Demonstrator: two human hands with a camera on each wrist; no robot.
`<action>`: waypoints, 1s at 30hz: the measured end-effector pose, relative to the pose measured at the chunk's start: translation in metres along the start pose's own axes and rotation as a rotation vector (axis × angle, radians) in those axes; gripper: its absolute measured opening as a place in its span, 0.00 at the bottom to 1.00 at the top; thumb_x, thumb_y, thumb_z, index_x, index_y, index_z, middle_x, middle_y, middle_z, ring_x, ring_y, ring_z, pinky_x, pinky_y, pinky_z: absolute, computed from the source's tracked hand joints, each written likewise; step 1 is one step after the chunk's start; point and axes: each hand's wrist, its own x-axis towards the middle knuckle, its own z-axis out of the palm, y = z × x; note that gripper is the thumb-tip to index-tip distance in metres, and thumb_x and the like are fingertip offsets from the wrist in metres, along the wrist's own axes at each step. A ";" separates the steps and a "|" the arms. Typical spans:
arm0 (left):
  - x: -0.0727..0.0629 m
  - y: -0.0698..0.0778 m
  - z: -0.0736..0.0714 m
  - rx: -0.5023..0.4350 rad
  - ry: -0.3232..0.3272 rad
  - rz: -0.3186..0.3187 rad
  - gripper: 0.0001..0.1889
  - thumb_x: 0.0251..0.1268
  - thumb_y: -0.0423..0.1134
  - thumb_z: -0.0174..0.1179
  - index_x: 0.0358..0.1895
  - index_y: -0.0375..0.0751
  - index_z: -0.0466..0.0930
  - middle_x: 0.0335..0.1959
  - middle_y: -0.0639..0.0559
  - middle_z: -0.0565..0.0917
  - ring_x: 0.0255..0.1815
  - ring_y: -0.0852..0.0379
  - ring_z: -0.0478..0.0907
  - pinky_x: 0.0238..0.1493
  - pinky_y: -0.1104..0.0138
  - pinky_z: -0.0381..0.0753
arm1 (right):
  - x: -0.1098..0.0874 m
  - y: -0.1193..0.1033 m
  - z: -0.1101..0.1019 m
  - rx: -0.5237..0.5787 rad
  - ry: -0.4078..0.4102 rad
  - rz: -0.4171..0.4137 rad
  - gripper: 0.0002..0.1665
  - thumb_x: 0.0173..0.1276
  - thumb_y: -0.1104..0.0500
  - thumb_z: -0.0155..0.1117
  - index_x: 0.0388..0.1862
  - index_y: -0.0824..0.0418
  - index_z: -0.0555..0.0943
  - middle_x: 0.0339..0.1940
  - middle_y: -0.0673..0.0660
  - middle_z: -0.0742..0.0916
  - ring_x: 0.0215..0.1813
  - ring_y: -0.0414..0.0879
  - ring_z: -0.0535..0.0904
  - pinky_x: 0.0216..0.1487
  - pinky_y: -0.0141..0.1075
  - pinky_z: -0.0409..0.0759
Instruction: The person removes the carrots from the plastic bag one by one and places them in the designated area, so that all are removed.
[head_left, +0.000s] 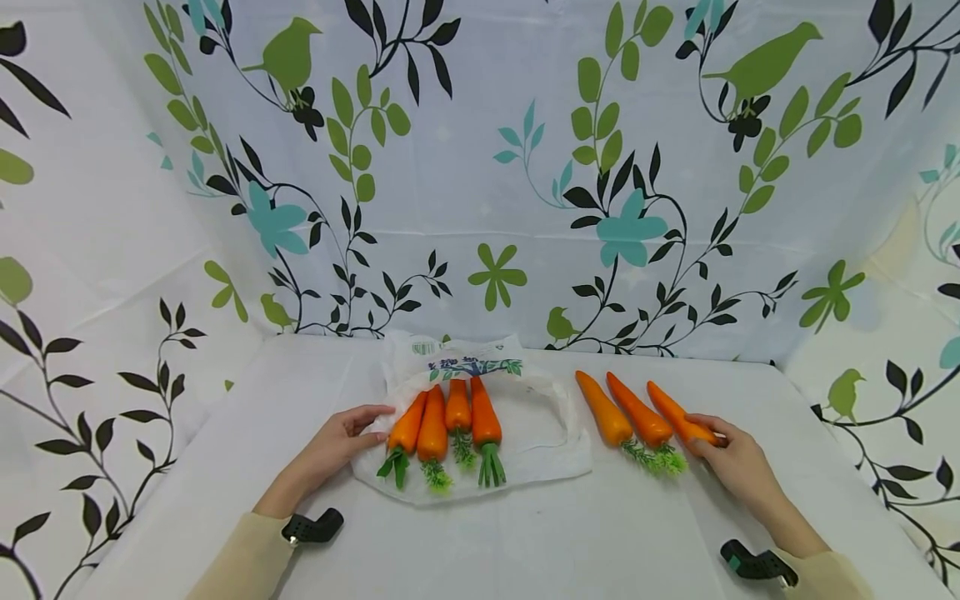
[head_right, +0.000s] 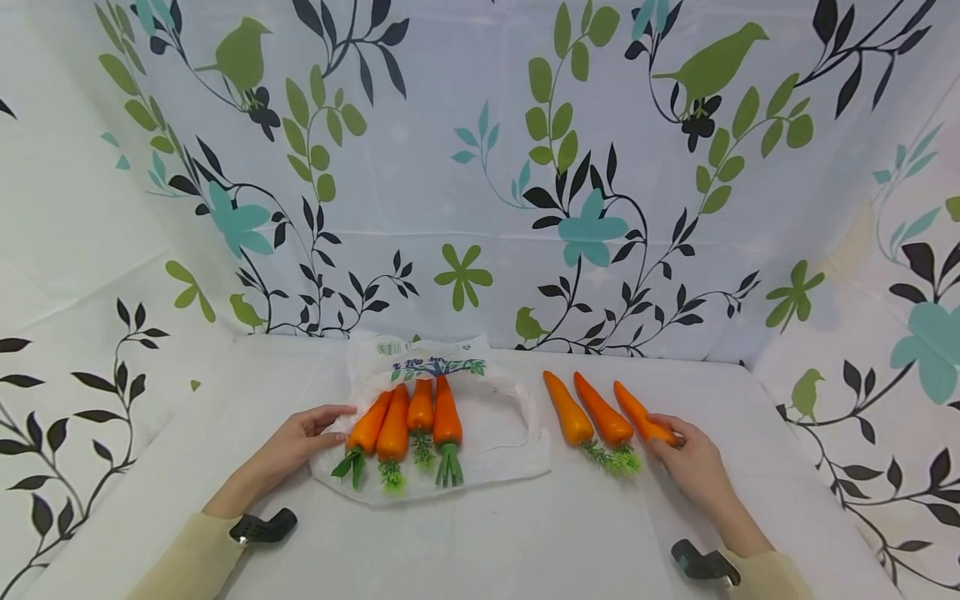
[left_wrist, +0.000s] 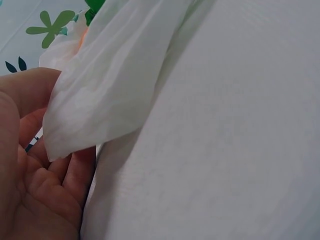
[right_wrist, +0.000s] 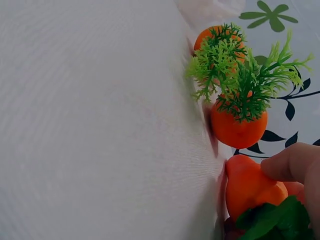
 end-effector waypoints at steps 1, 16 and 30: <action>0.000 0.000 0.000 0.000 -0.001 0.000 0.24 0.65 0.42 0.67 0.65 0.44 0.77 0.71 0.39 0.70 0.75 0.39 0.59 0.73 0.42 0.54 | 0.001 0.001 0.000 0.001 0.001 0.000 0.25 0.75 0.56 0.58 0.67 0.64 0.74 0.58 0.72 0.79 0.40 0.53 0.76 0.32 0.32 0.76; 0.001 0.001 0.000 -0.002 0.001 0.014 0.25 0.65 0.42 0.67 0.65 0.43 0.77 0.70 0.39 0.71 0.74 0.40 0.61 0.73 0.44 0.56 | 0.004 0.010 0.004 0.164 -0.061 0.032 0.30 0.78 0.49 0.56 0.72 0.63 0.69 0.66 0.69 0.74 0.61 0.59 0.68 0.57 0.46 0.66; 0.001 0.002 0.001 -0.014 -0.006 0.006 0.26 0.66 0.41 0.66 0.66 0.41 0.76 0.70 0.38 0.71 0.73 0.40 0.62 0.72 0.44 0.57 | 0.001 0.006 0.005 0.284 -0.091 0.069 0.34 0.78 0.51 0.55 0.76 0.66 0.61 0.73 0.71 0.66 0.70 0.64 0.60 0.69 0.54 0.60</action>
